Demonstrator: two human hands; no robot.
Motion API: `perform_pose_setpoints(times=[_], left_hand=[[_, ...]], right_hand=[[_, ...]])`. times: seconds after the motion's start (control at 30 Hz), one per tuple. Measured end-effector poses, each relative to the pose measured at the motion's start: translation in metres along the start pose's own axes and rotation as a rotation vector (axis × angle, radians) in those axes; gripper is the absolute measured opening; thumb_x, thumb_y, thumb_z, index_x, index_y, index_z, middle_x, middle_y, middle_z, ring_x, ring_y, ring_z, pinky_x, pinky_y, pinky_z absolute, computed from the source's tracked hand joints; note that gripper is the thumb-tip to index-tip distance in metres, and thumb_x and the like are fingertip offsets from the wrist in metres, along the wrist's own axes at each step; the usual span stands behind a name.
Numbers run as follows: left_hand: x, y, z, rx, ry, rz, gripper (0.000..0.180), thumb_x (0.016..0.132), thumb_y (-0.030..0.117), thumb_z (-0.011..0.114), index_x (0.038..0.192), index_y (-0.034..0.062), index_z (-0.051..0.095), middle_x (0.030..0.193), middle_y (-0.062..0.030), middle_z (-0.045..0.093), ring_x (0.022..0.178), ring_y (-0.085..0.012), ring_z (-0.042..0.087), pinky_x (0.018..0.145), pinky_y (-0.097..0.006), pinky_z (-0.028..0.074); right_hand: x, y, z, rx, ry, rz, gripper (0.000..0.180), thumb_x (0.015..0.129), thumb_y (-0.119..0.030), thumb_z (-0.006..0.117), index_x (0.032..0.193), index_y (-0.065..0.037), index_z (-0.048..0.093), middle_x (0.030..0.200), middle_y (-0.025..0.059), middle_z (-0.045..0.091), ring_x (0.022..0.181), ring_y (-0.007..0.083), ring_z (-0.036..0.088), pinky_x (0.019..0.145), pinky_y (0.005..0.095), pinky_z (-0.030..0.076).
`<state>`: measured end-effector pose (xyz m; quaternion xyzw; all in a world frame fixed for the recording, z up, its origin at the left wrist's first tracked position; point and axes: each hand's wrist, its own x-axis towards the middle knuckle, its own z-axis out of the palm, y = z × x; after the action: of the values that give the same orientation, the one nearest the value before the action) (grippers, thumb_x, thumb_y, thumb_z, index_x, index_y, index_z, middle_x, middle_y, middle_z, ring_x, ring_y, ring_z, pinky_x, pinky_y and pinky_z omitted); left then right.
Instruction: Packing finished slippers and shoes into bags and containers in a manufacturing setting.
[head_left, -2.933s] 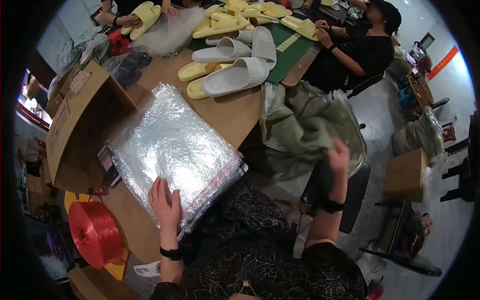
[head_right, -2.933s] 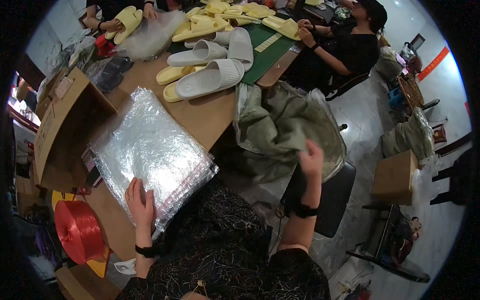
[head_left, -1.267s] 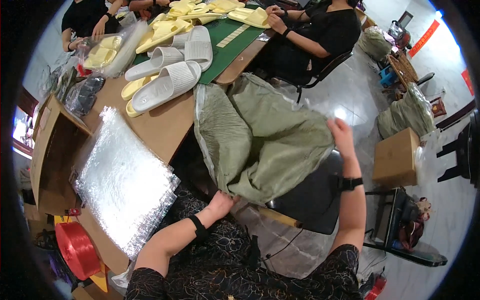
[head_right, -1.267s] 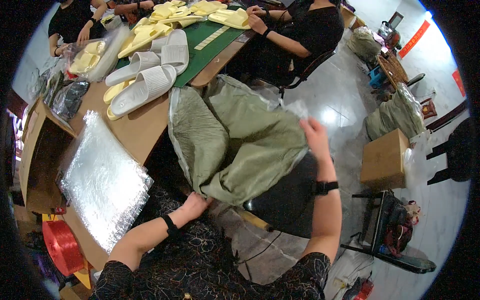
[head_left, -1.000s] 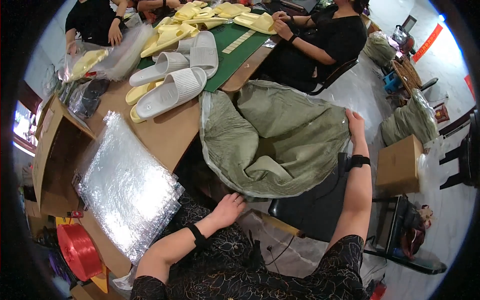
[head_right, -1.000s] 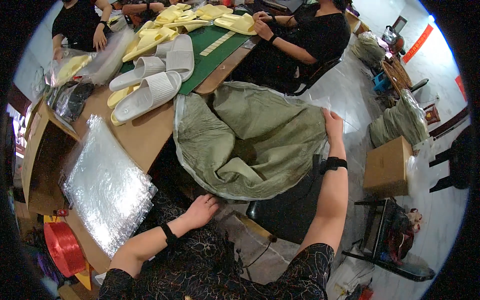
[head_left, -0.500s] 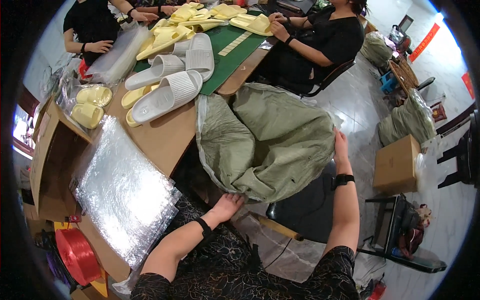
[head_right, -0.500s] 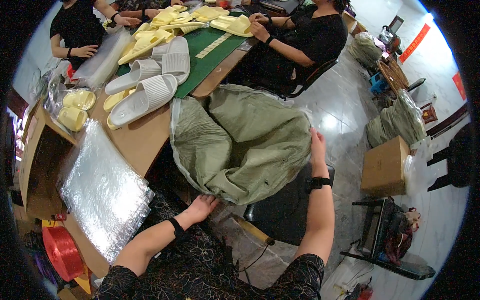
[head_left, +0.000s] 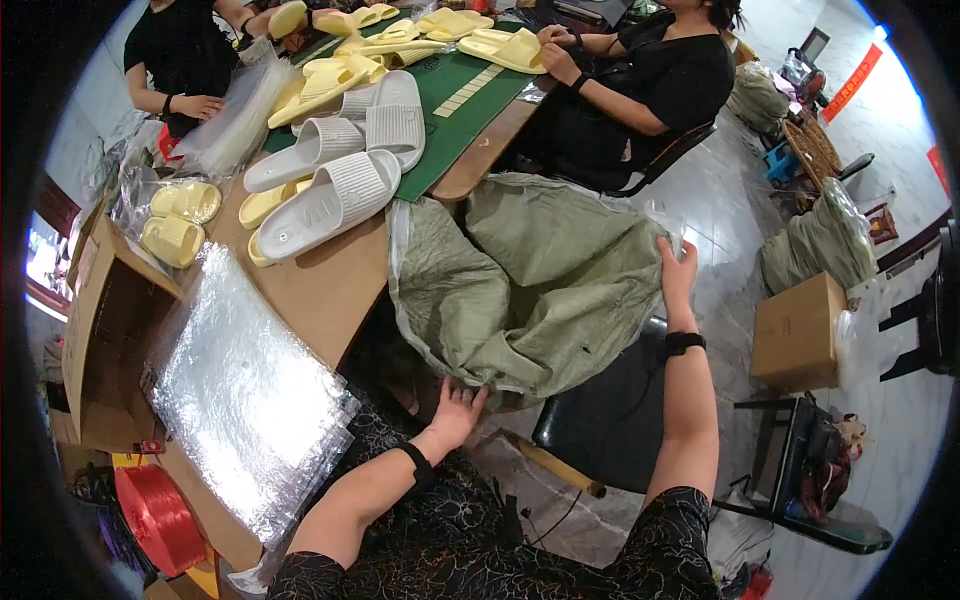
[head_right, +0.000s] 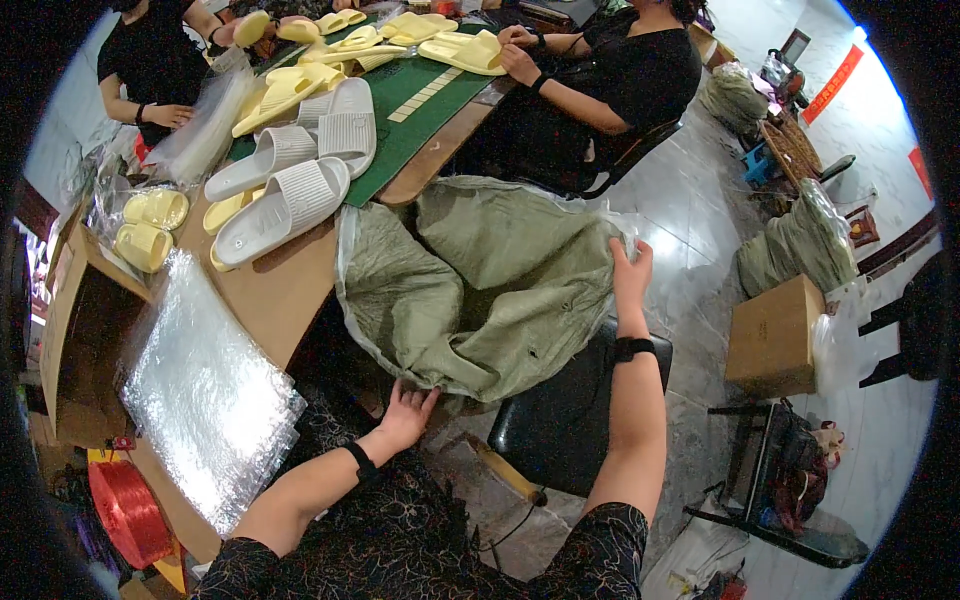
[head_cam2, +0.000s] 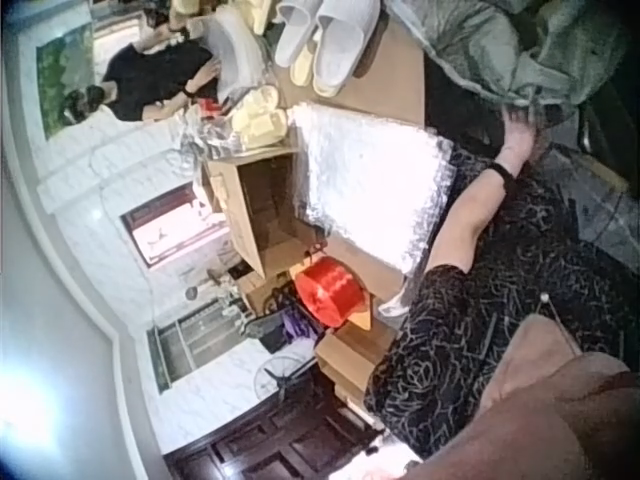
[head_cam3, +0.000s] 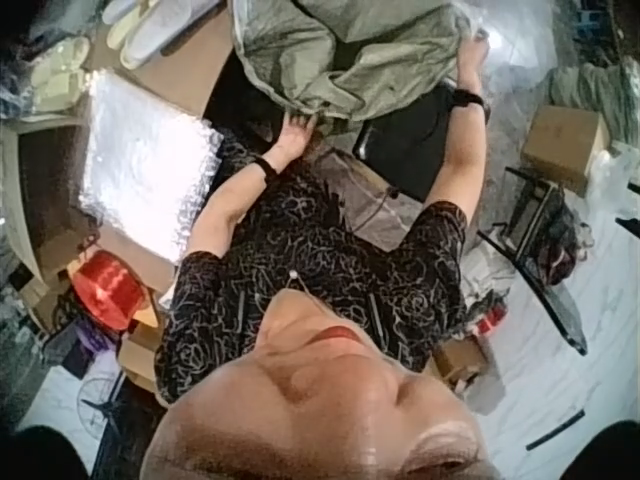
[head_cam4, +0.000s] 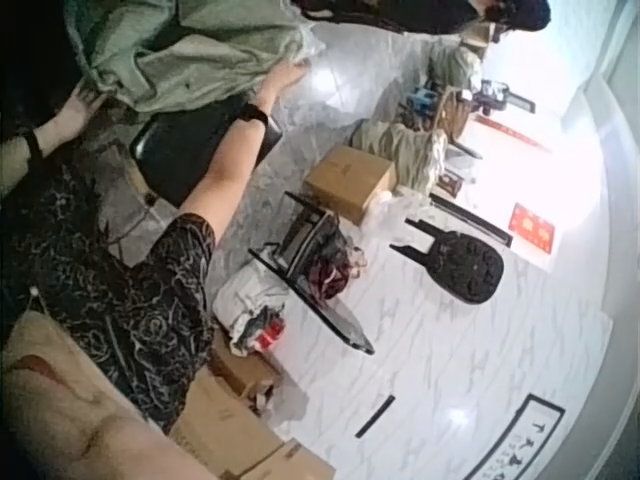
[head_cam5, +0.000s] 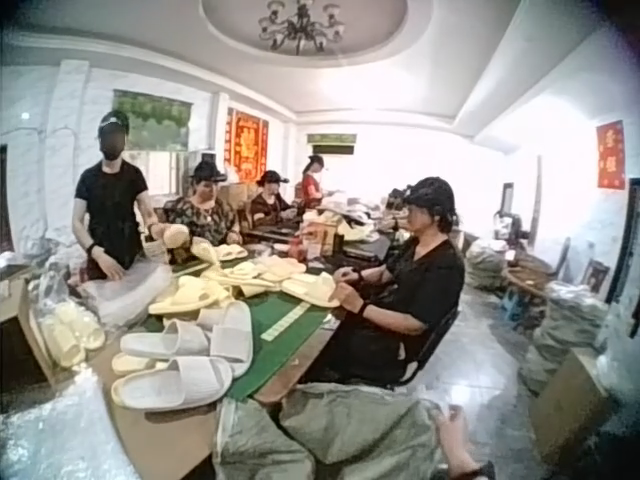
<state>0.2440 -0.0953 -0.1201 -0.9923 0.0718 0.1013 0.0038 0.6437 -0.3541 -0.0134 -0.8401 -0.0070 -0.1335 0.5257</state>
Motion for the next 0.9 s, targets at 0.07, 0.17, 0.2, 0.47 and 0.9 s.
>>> perform_pose_setpoints(times=[0.07, 0.17, 0.2, 0.47, 0.9], left_hand=[[0.001, -0.008, 0.009, -0.134, 0.127, 0.099, 0.062, 0.083, 0.014, 0.057, 0.143, 0.0053, 0.042, 0.112, -0.0164, 0.059, 0.106, -0.0349, 0.056, 0.104, -0.050, 0.037], [0.009, -0.006, -0.013, -0.369, 0.159, 0.292, 0.060, 0.079, 0.011, 0.062, 0.138, 0.0085, 0.048, 0.116, -0.0195, 0.056, 0.106, -0.0384, 0.054, 0.096, -0.049, 0.041], [0.013, -0.002, -0.021, -0.317, 0.247, 0.255, 0.061, 0.079, 0.011, 0.062, 0.138, 0.0075, 0.048, 0.118, -0.0196, 0.056, 0.109, -0.0382, 0.053, 0.098, -0.049, 0.041], [0.018, -0.021, 0.011, -0.046, 0.211, -0.142, 0.043, 0.087, 0.015, 0.051, 0.129, 0.0063, 0.056, 0.116, -0.0162, 0.059, 0.114, -0.0318, 0.051, 0.103, -0.046, 0.037], [0.022, -0.051, 0.017, -0.081, -0.012, -0.166, 0.058, 0.093, 0.019, 0.050, 0.149, 0.0106, 0.034, 0.138, -0.0186, 0.052, 0.126, -0.0356, 0.045, 0.117, -0.060, 0.013]], right_hand=[[-0.001, 0.007, 0.001, 0.054, 0.024, -0.001, 0.065, 0.083, -0.035, 0.077, 0.124, 0.009, 0.052, 0.115, 0.0192, 0.063, 0.103, 0.0237, 0.059, 0.090, 0.0351, 0.046], [-0.006, 0.016, -0.001, 0.114, 0.081, 0.009, 0.065, 0.087, -0.035, 0.074, 0.127, 0.010, 0.050, 0.121, 0.0200, 0.059, 0.109, 0.0246, 0.056, 0.094, 0.0355, 0.043], [-0.008, 0.012, 0.002, 0.132, 0.108, 0.010, 0.064, 0.088, -0.035, 0.073, 0.127, 0.010, 0.049, 0.124, 0.0202, 0.056, 0.112, 0.0248, 0.054, 0.096, 0.0356, 0.042], [-0.022, 0.023, 0.019, 0.147, 0.167, 0.064, 0.059, 0.090, -0.033, 0.071, 0.126, 0.009, 0.050, 0.122, 0.0183, 0.057, 0.112, 0.0241, 0.053, 0.098, 0.0355, 0.040], [-0.018, 0.057, 0.034, 0.029, 0.152, 0.258, 0.058, 0.091, -0.036, 0.068, 0.122, 0.010, 0.053, 0.115, 0.0221, 0.062, 0.106, 0.0284, 0.059, 0.093, 0.0363, 0.044]])
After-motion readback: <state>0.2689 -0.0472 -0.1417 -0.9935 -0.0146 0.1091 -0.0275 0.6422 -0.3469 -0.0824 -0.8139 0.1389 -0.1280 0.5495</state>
